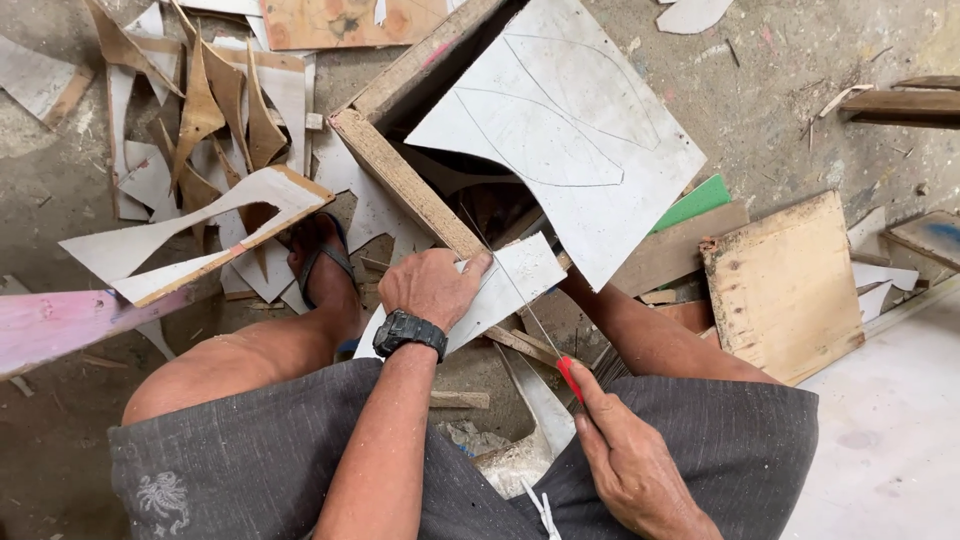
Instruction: Sawing a curved shape out of a thin wooden board using a hand saw
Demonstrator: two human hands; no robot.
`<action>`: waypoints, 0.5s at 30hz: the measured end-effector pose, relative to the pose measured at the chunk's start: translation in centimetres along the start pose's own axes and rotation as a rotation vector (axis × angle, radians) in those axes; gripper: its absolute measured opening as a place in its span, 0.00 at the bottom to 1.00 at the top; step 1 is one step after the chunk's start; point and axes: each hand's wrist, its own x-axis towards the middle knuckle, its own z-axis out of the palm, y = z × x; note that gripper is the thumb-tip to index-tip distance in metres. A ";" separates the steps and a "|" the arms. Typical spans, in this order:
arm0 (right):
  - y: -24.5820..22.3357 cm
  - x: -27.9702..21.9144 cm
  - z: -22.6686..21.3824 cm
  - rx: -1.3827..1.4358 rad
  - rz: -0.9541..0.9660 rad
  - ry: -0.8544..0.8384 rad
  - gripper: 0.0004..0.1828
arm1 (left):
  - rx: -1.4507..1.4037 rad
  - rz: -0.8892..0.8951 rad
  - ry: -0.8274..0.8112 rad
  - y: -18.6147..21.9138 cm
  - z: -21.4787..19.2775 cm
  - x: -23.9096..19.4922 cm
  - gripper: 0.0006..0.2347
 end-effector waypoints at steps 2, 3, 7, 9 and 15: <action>0.4 0.0 0.3 -0.025 -0.012 0.005 0.31 | 0.002 -0.002 -0.026 0.2 -0.3 -0.2 0.26; 0.6 0.1 0.4 -0.051 -0.030 0.014 0.31 | 0.005 0.000 -0.046 0.4 -0.6 -0.1 0.26; 0.6 0.7 0.7 -0.027 0.010 0.009 0.31 | 0.013 0.048 0.000 -0.4 0.6 0.5 0.27; -0.3 1.5 0.4 -0.015 0.076 0.007 0.30 | 0.037 0.041 -0.010 -0.5 0.8 0.7 0.27; -0.1 4.8 1.8 -0.115 0.204 -0.081 0.34 | 0.016 -0.003 -0.049 0.4 -0.5 -0.1 0.26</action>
